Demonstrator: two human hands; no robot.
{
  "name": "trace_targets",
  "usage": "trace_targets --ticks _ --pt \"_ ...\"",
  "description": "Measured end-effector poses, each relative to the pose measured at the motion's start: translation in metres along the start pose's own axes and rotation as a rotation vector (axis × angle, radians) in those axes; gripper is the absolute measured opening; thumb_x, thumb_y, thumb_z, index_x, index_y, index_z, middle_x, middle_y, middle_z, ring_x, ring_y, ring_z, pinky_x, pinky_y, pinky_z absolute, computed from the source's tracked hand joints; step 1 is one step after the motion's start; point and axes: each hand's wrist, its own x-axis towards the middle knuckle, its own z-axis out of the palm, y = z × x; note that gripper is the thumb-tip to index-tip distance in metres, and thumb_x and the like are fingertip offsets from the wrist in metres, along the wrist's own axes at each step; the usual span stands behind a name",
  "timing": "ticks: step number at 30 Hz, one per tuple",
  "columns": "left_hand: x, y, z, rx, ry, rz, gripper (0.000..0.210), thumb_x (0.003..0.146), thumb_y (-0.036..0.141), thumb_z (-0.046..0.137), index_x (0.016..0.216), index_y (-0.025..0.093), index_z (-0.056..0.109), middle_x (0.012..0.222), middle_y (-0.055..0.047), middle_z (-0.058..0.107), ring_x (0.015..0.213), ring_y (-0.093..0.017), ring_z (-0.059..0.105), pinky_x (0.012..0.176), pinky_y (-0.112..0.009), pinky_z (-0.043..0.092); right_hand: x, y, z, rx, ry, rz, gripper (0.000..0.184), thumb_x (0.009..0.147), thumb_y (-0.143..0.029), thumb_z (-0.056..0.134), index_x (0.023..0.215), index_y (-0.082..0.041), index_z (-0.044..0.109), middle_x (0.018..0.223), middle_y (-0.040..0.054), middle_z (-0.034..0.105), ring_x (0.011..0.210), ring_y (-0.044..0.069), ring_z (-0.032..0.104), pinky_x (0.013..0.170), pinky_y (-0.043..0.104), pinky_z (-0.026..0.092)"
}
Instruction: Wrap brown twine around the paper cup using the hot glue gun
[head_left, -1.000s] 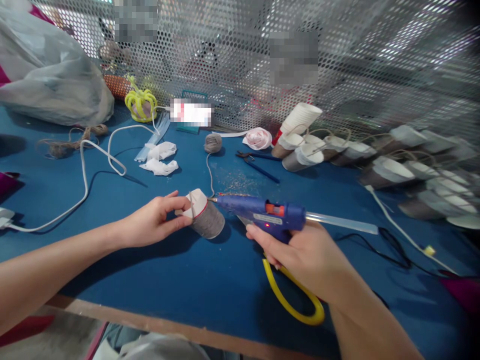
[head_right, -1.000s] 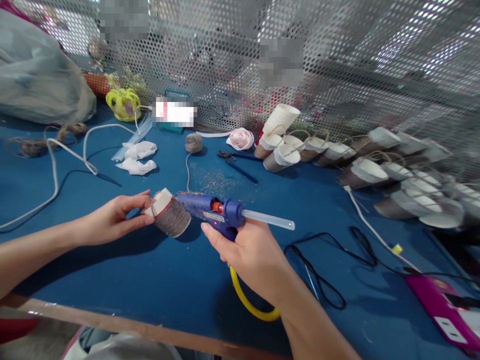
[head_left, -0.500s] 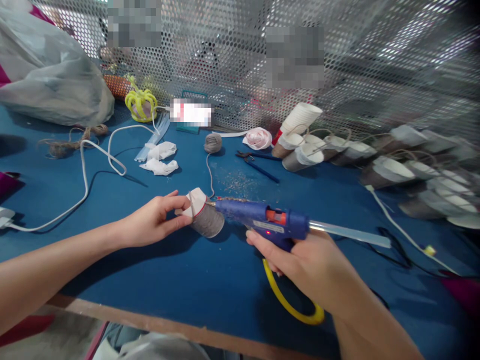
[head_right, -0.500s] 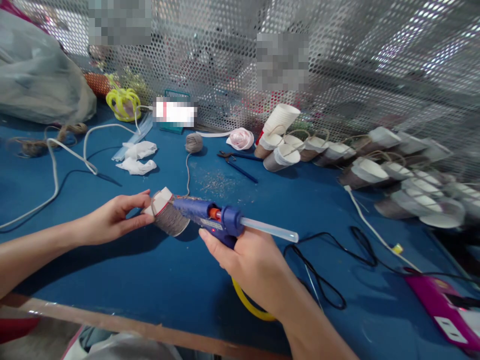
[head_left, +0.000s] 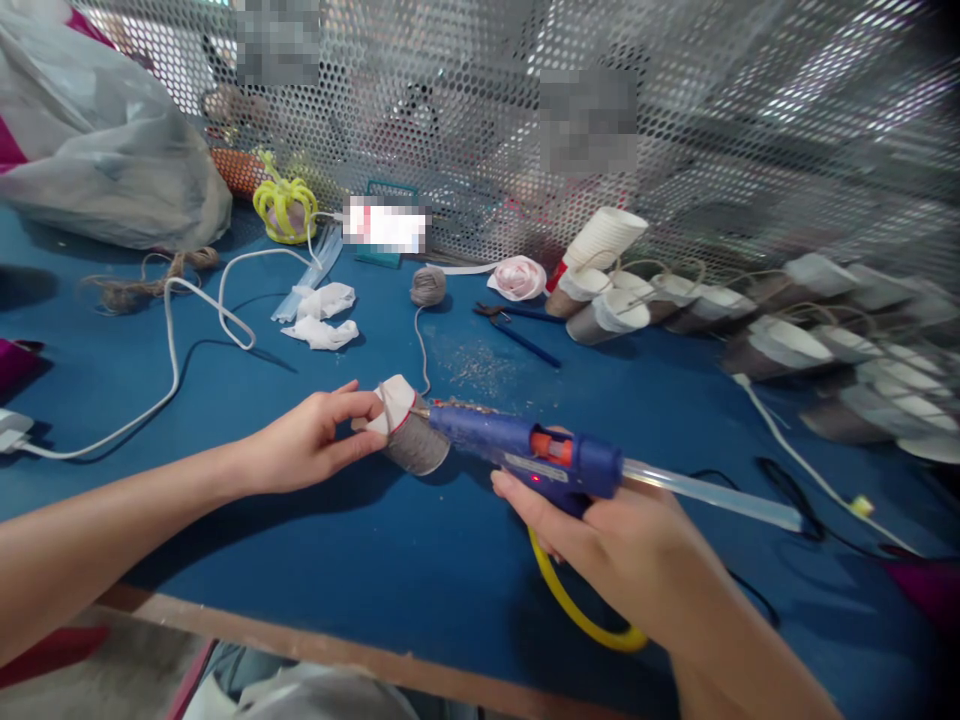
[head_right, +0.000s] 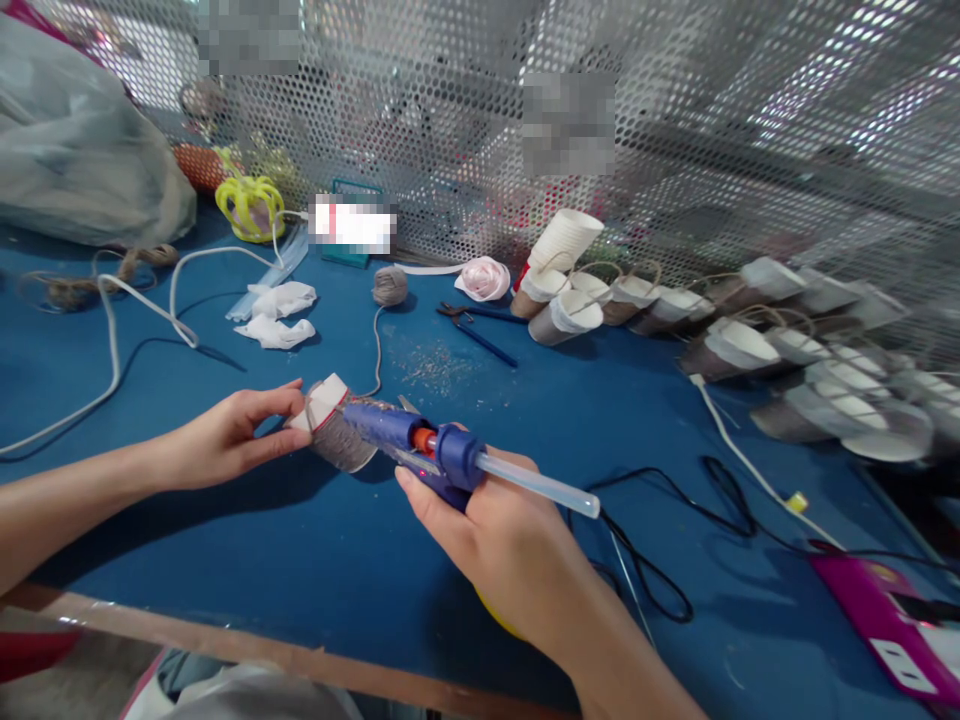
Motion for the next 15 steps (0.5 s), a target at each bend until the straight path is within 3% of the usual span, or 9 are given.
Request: trace_targets --ticks 6,15 --pt "-0.0002 -0.0001 0.0006 -0.003 0.008 -0.003 0.015 0.085 0.027 0.042 0.078 0.015 0.049 0.066 0.005 0.047 0.066 -0.008 0.047 0.108 -0.039 0.018 -0.0053 0.0011 0.002 -0.115 0.012 -0.102 0.034 0.082 -0.041 0.04 0.077 -0.026 0.07 0.044 0.0019 0.052 0.059 0.022 0.06 0.06 0.033 0.048" --pt "-0.0006 -0.0002 0.0008 -0.003 0.023 -0.004 0.017 0.085 0.028 0.042 0.076 0.015 0.048 0.066 0.005 0.045 0.066 -0.008 0.044 0.107 -0.037 0.019 -0.0064 -0.0065 0.003 -0.129 0.003 -0.04 0.03 0.081 -0.039 0.044 0.068 -0.024 0.067 0.043 0.001 0.052 0.055 0.021 0.061 0.062 0.033 0.05"
